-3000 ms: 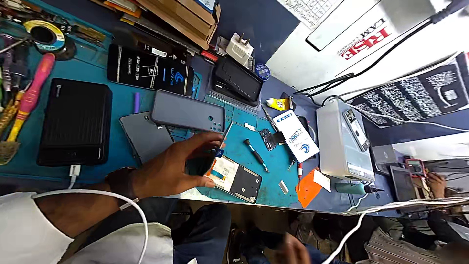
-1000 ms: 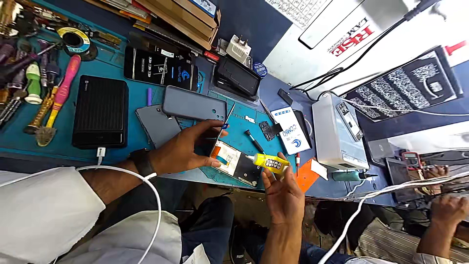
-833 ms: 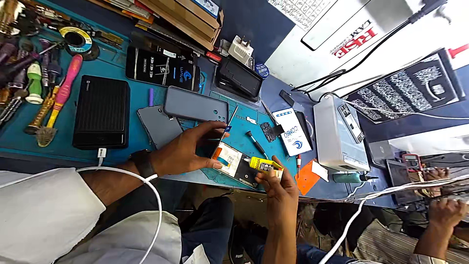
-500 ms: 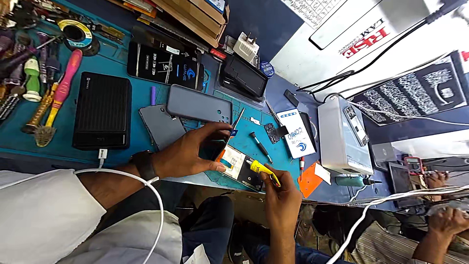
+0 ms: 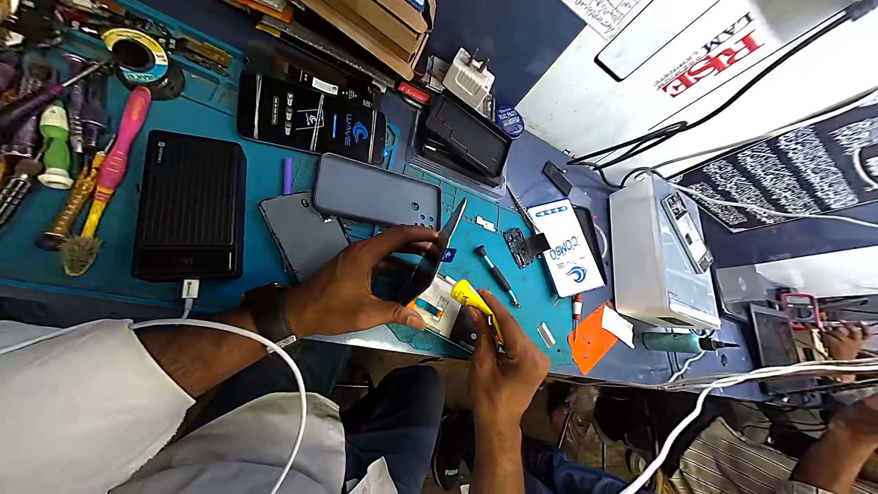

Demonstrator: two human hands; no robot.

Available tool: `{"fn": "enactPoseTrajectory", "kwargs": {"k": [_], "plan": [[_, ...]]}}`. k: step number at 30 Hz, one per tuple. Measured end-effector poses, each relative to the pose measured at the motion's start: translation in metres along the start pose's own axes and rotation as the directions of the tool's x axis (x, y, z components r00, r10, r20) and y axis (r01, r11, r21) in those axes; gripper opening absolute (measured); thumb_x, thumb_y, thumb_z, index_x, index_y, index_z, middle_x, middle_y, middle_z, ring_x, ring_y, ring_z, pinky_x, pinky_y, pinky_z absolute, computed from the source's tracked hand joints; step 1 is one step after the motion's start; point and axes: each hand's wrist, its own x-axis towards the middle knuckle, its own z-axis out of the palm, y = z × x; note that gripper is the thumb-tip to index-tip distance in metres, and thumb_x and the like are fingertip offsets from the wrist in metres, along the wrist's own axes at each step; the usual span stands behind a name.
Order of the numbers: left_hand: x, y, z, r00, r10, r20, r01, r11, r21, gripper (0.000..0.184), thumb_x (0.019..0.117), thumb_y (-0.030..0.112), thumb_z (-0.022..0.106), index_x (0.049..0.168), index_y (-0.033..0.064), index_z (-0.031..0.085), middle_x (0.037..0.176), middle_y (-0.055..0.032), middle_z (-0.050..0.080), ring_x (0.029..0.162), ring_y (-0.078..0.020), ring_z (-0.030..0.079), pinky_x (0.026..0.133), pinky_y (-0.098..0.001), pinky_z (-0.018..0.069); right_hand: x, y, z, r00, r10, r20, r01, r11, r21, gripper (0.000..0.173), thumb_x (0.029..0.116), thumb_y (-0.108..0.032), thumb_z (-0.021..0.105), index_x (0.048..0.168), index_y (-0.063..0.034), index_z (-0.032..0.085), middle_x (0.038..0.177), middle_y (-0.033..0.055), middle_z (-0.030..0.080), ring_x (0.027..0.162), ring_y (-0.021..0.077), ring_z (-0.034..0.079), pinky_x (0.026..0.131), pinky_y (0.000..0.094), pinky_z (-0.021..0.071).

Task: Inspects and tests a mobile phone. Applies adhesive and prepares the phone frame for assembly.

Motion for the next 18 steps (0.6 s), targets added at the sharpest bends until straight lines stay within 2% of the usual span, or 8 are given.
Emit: {"fn": "enactPoseTrajectory", "kwargs": {"k": [6,13,18], "plan": [[-0.001,-0.002,0.0,0.999,-0.032,-0.03,0.033,0.999,0.033,0.087,0.0746,0.034,0.089,0.145,0.0043,0.048,0.136,-0.0061,0.058,0.125,-0.016,0.06,0.1,-0.0294,0.0575,0.007,-0.004,0.019,0.995,-0.102,-0.009,0.102,0.994,-0.026,0.023,0.0954,-0.013,0.072,0.117,-0.0074,0.077,0.108,0.0042,0.078,0.092,0.0117,0.075,0.078,0.029,0.0614],[-0.001,0.0,0.0,1.0,0.0,-0.024,0.001,0.998,0.058,0.087,0.0736,0.033,0.09,0.144,0.0036,0.048,0.135,-0.0063,0.057,0.125,-0.0166,0.059,0.098,-0.0291,0.0584,0.002,-0.004,0.03,0.991,-0.129,-0.034,0.128,0.992,-0.013,0.022,0.0934,-0.008,0.072,0.114,-0.0062,0.078,0.109,0.0059,0.078,0.094,0.0143,0.075,0.081,0.029,0.0622],[-0.001,-0.001,0.0,1.0,-0.006,-0.03,0.007,0.998,0.056,0.087,0.0737,0.035,0.09,0.144,0.0039,0.049,0.137,-0.0065,0.056,0.126,-0.0167,0.058,0.098,-0.0295,0.0583,0.001,-0.003,0.034,0.988,-0.137,-0.073,0.136,0.991,-0.013,0.02,0.0929,-0.008,0.072,0.111,-0.0053,0.079,0.104,0.0065,0.079,0.09,0.0143,0.075,0.078,0.0283,0.062]]}}
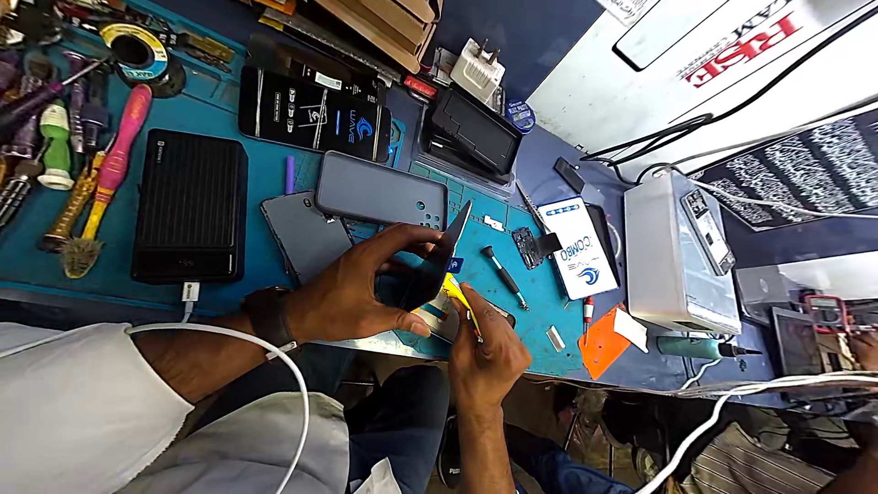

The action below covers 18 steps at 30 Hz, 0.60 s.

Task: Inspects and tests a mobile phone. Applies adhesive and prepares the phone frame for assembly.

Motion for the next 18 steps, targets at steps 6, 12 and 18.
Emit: {"fn": "enactPoseTrajectory", "kwargs": {"k": [6,12,18], "plan": [[-0.0005,0.0008,-0.0004,1.0,-0.017,0.0,0.017,1.0,0.011,0.087,0.074,0.036,0.089,0.144,0.0046,0.048,0.137,-0.0057,0.057,0.127,-0.0157,0.058,0.099,-0.0292,0.0576,-0.0007,0.0009,0.0044,0.999,-0.006,-0.033,0.007,1.0,0.023,0.018,0.0928,-0.006,0.071,0.108,-0.0031,0.079,0.103,0.0079,0.079,0.092,0.0147,0.076,0.081,0.0284,0.0625],[-0.0001,0.0013,-0.0005,1.0,-0.022,0.002,0.022,1.0,-0.005,0.088,0.0735,0.035,0.09,0.144,0.0041,0.048,0.136,-0.0063,0.057,0.126,-0.0159,0.059,0.099,-0.0292,0.058,-0.0011,0.0014,0.0076,0.998,-0.015,-0.068,0.016,1.0,0.01,0.016,0.0919,-0.005,0.071,0.105,-0.0028,0.079,0.1,0.0081,0.079,0.09,0.0146,0.076,0.079,0.0273,0.062],[-0.0004,0.0005,-0.0006,1.0,-0.026,0.006,0.027,0.999,-0.02,0.088,0.074,0.036,0.089,0.144,0.0039,0.048,0.136,-0.0069,0.056,0.124,-0.0162,0.059,0.097,-0.0298,0.0591,-0.001,0.0015,0.0109,0.994,-0.021,-0.109,0.021,1.0,0.0,0.014,0.0914,-0.007,0.07,0.102,-0.0025,0.08,0.096,0.0084,0.079,0.087,0.0138,0.076,0.077,0.0268,0.0619]]}}
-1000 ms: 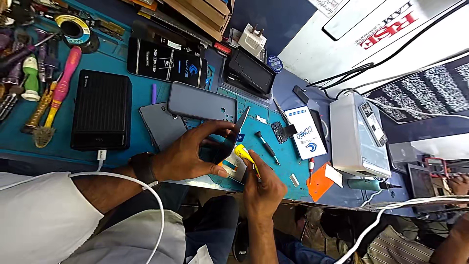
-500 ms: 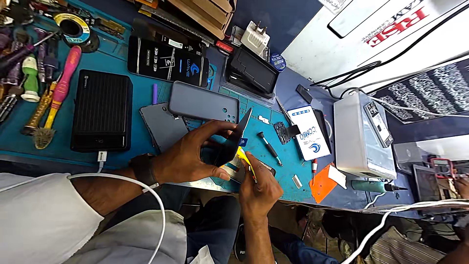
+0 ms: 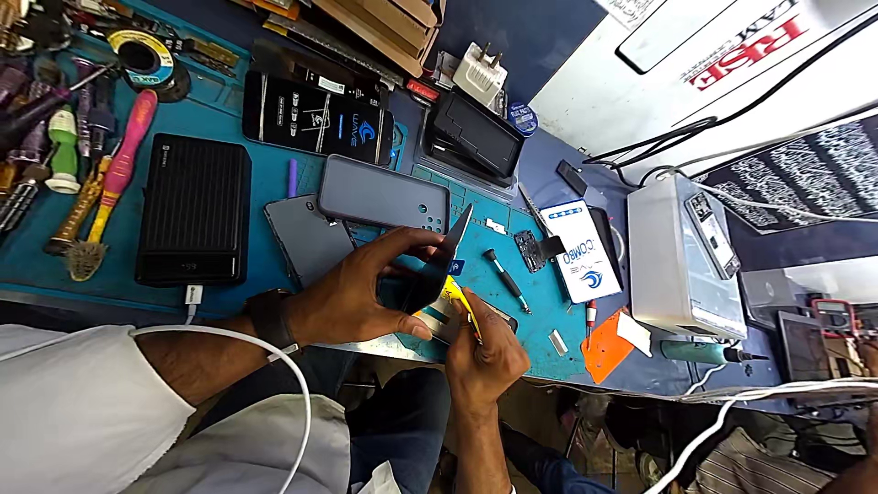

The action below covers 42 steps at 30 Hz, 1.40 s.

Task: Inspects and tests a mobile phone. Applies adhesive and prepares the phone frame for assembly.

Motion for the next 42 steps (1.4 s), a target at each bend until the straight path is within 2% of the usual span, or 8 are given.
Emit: {"fn": "enactPoseTrajectory", "kwargs": {"k": [7,14,19,38,42], "plan": [[0.0,0.0,0.0,1.0,0.006,-0.002,-0.006,1.0,-0.005,0.088,0.0733,0.033,0.09,0.145,0.004,0.048,0.136,-0.0068,0.056,0.124,-0.0163,0.06,0.097,-0.0288,0.0586,0.001,0.0,0.004,0.999,0.016,-0.038,-0.017,1.0,-0.012,0.014,0.091,-0.009,0.072,0.1,-0.0023,0.08,0.093,0.0078,0.079,0.083,0.0128,0.075,0.074,0.0258,0.061],[0.0,0.001,0.001,1.0,0.011,-0.005,-0.011,1.0,0.009,0.088,0.0745,0.036,0.089,0.144,0.0035,0.048,0.136,-0.0069,0.056,0.124,-0.0158,0.059,0.097,-0.0282,0.0583,0.003,-0.001,0.006,0.997,0.041,-0.058,-0.042,0.999,-0.023,0.012,0.0904,-0.01,0.072,0.097,-0.0032,0.08,0.089,0.0068,0.079,0.08,0.0117,0.075,0.071,0.0256,0.0601],[0.0,-0.001,0.001,1.0,0.02,-0.001,-0.02,1.0,-0.008,0.087,0.074,0.03,0.09,0.144,0.0025,0.047,0.135,-0.0081,0.056,0.123,-0.0173,0.06,0.097,-0.0296,0.0591,0.003,-0.001,0.008,0.996,0.059,-0.073,-0.059,0.998,0.003,0.013,0.0906,-0.01,0.072,0.096,-0.0024,0.08,0.09,0.0069,0.079,0.081,0.0114,0.075,0.074,0.0265,0.0614],[0.0,-0.002,0.001,1.0,0.03,-0.002,-0.03,1.0,-0.006,0.089,0.0751,0.035,0.089,0.145,0.0017,0.046,0.135,-0.0081,0.056,0.125,-0.0169,0.059,0.098,-0.0297,0.0585,0.003,-0.001,0.01,0.996,0.036,-0.08,-0.037,0.999,-0.011,0.012,0.0899,-0.008,0.073,0.097,-0.0023,0.08,0.089,0.0068,0.078,0.08,0.0123,0.075,0.072,0.0265,0.0606],[0.0,-0.002,0.001,1.0,0.03,0.004,-0.03,1.0,-0.008,0.089,0.0751,0.034,0.089,0.146,0.0018,0.046,0.137,-0.0081,0.056,0.126,-0.0173,0.059,0.099,-0.03,0.0586,0.004,-0.001,0.009,0.994,0.089,-0.066,-0.087,0.996,0.025,0.013,0.0909,-0.01,0.072,0.097,-0.0023,0.08,0.09,0.0065,0.079,0.081,0.0101,0.075,0.073,0.0256,0.0612]]}}
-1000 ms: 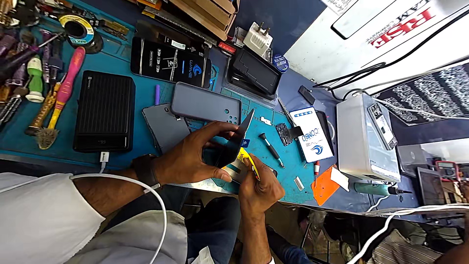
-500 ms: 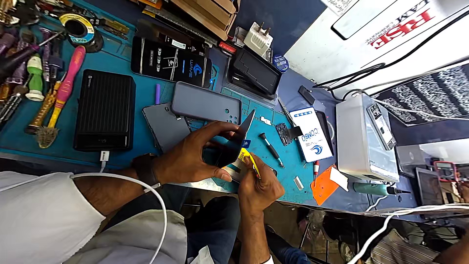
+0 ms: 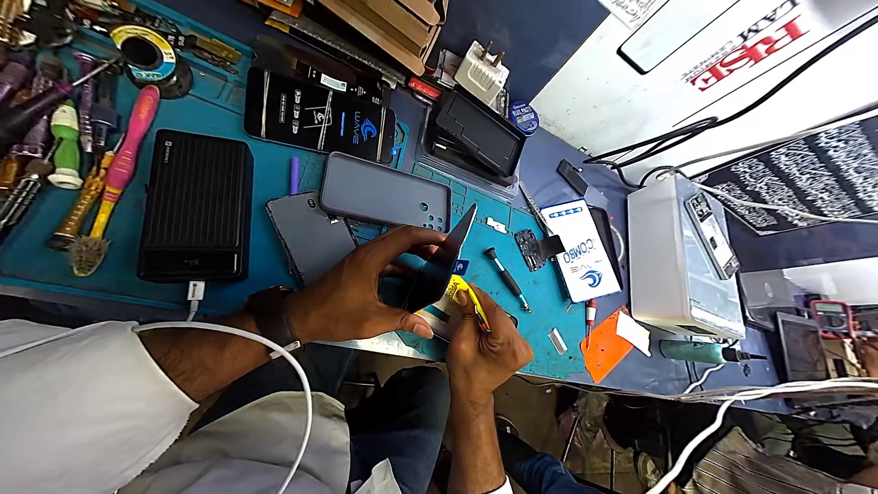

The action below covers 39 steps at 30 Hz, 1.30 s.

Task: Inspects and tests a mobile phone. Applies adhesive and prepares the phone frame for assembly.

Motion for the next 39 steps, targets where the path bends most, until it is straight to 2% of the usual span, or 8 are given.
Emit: {"fn": "enactPoseTrajectory", "kwargs": {"k": [3,7,10,13,17,25,30,39], "plan": [[0.0,0.0,0.0,1.0,-0.004,0.002,0.004,1.0,0.005,0.088,0.0746,0.031,0.09,0.145,0.0031,0.047,0.136,-0.0073,0.056,0.126,-0.0173,0.059,0.099,-0.0303,0.0583,0.002,-0.002,-0.009,0.991,0.129,0.022,-0.131,0.987,0.099,0.013,0.093,-0.013,0.073,0.1,-0.0028,0.078,0.087,0.0025,0.078,0.077,0.0069,0.074,0.069,0.0241,0.063],[0.001,-0.001,0.002,1.0,0.0,0.003,-0.001,0.999,0.039,0.084,0.0749,0.033,0.089,0.144,0.0046,0.05,0.134,-0.006,0.058,0.124,-0.016,0.06,0.098,-0.0292,0.0585,0.006,-0.006,-0.041,0.896,0.443,-0.032,-0.397,0.831,0.39,0.013,0.0916,-0.004,0.072,0.102,0.0013,0.075,0.084,0.0059,0.076,0.071,0.0153,0.075,0.066,0.0323,0.0665],[0.002,0.0,0.004,1.0,0.002,0.012,-0.003,0.992,0.125,0.084,0.0749,0.034,0.088,0.145,0.0062,0.051,0.136,-0.0056,0.057,0.125,-0.0149,0.058,0.101,-0.0289,0.0557,0.006,-0.003,-0.067,0.678,0.73,-0.081,-0.578,0.599,0.554,0.014,0.0934,0.003,0.065,0.106,0.0054,0.069,0.082,0.012,0.074,0.068,0.0216,0.075,0.063,0.0372,0.066],[0.004,0.001,0.008,1.0,0.019,0.02,-0.023,0.975,0.221,0.083,0.0757,0.036,0.088,0.145,0.0088,0.053,0.138,-0.0053,0.057,0.126,-0.0157,0.058,0.103,-0.0315,0.0559,0.01,-0.002,-0.088,0.455,0.89,-0.035,-0.654,0.361,0.665,0.017,0.1018,-0.002,0.057,0.116,0.0041,0.064,0.089,0.0156,0.073,0.072,0.0251,0.075,0.064,0.0388,0.0657],[0.009,0.007,0.016,0.998,-0.053,0.027,0.04,0.933,0.358,0.087,0.0726,0.035,0.091,0.149,0.0182,0.052,0.141,-0.0021,0.056,0.124,-0.0157,0.06,0.1,-0.0347,0.0564,0.014,0.001,-0.104,0.309,0.947,0.088,-0.616,0.129,0.777,0.023,0.1051,-0.012,0.056,0.127,-0.0032,0.058,0.104,0.0153,0.071,0.084,0.0271,0.075,0.071,0.0415,0.0658],[0.017,0.017,0.024,0.987,-0.135,0.092,0.061,0.828,0.558,0.09,0.0738,0.043,0.09,0.152,0.0268,0.046,0.14,-0.0039,0.057,0.119,-0.0198,0.061,0.099,-0.0432,0.0535,0.016,-0.004,-0.112,0.381,0.867,0.322,-0.466,-0.121,0.877,0.026,0.1072,-0.016,0.052,0.131,-0.0069,0.058,0.126,0.0184,0.068,0.115,0.0347,0.07,0.095,0.0508,0.0601],[0.021,0.014,0.028,0.979,-0.106,0.175,-0.034,0.759,0.651,0.091,0.0767,0.047,0.086,0.153,0.0233,0.044,0.134,-0.0049,0.06,0.125,-0.0224,0.058,0.105,-0.0426,0.0496,0.022,-0.015,-0.114,0.378,0.839,0.392,-0.496,-0.174,0.851,0.027,0.1072,-0.019,0.052,0.131,-0.0078,0.06,0.123,0.0196,0.069,0.104,0.0353,0.074,0.086,0.0502,0.0635],[0.025,0.007,0.031,0.949,-0.1,0.298,-0.147,0.695,0.703,0.09,0.0775,0.044,0.086,0.154,0.0219,0.042,0.132,-0.005,0.061,0.122,-0.025,0.058,0.104,-0.0454,0.0465,0.006,-0.01,-0.119,0.291,0.891,0.348,-0.627,-0.097,0.773,0.026,0.1068,-0.014,0.051,0.13,-0.0055,0.06,0.116,0.0216,0.071,0.098,0.0353,0.075,0.08,0.0506,0.064]]}}
